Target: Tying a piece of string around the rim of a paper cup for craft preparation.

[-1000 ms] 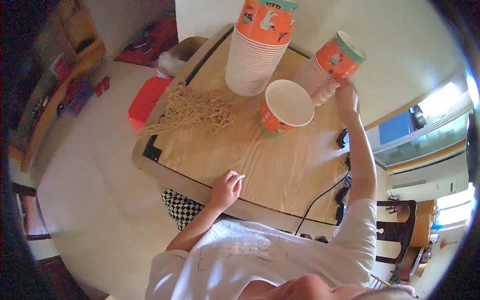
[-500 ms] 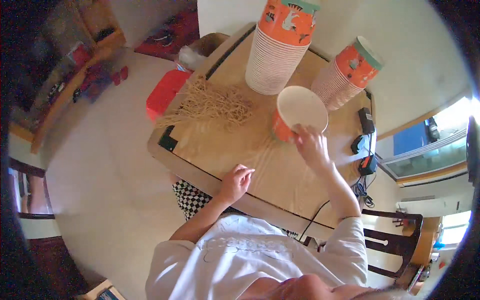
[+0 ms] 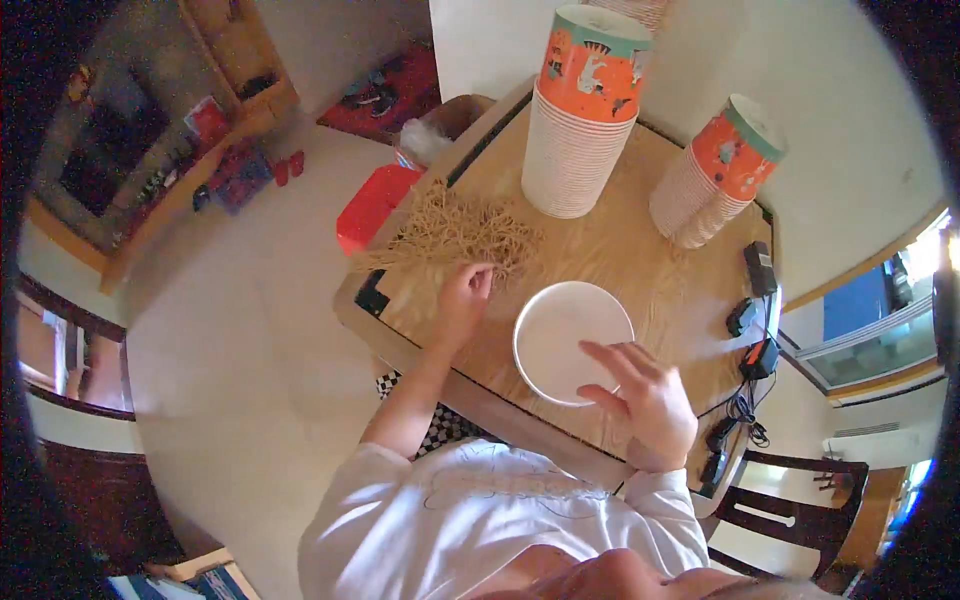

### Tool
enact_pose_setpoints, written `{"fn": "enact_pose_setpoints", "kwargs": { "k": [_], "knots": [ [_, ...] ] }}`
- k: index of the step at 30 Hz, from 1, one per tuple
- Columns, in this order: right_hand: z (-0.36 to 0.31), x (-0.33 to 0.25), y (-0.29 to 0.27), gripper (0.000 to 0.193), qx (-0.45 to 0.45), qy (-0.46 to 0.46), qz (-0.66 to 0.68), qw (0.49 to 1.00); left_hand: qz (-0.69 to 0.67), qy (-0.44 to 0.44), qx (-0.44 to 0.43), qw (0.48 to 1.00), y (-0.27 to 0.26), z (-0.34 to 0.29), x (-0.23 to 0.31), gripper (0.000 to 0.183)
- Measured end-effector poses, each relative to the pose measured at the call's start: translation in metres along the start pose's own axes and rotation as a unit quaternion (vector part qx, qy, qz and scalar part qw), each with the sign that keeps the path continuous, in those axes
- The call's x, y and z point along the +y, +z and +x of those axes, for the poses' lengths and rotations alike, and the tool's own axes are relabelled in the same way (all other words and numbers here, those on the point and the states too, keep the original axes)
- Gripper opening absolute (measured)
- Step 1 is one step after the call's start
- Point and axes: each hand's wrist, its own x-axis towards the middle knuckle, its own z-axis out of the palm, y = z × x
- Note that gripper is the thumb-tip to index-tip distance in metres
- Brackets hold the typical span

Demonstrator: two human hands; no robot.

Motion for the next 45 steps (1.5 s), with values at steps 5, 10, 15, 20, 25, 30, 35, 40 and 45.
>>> {"fn": "enact_pose_setpoints", "kwargs": {
  "k": [5,10,15,20,25,30,35,40,45],
  "knots": [
    [-0.009,0.015,-0.008,0.037,0.083,0.024,0.023,0.996,0.091,-0.017,-0.114,0.989,0.027,0.043,0.009,0.015],
    [-0.006,0.025,-0.013,0.032,0.138,0.072,0.082,0.984,0.292,0.052,-0.152,0.943,0.032,0.056,0.000,0.015],
    [-0.014,0.043,-0.021,0.031,0.227,0.125,0.094,0.961,-0.018,-0.035,-0.108,0.993,0.004,0.107,0.035,0.016],
    [-0.017,0.055,-0.026,0.028,0.259,0.119,0.124,0.951,0.221,0.084,-0.125,0.964,0.005,0.101,0.069,0.016],
    [-0.022,0.056,-0.027,0.028,0.257,0.084,0.110,0.956,0.398,0.058,-0.238,0.884,0.032,0.070,0.008,0.015],
    [-0.027,0.056,-0.026,0.027,0.248,0.082,0.115,0.958,0.129,-0.014,-0.120,0.984,0.001,0.099,0.036,0.019],
    [-0.023,0.054,-0.025,0.028,0.234,0.033,0.127,0.963,-0.035,-0.052,-0.169,0.984,-0.032,0.110,0.103,0.015],
    [-0.020,0.056,-0.021,0.027,0.234,0.053,0.120,0.963,-0.432,-0.026,-0.087,0.897,-0.091,0.119,0.160,0.013],
    [-0.024,0.063,-0.014,0.027,0.220,0.026,0.086,0.971,-0.557,0.073,-0.085,0.823,-0.152,0.082,0.196,0.016]
  ]
}}
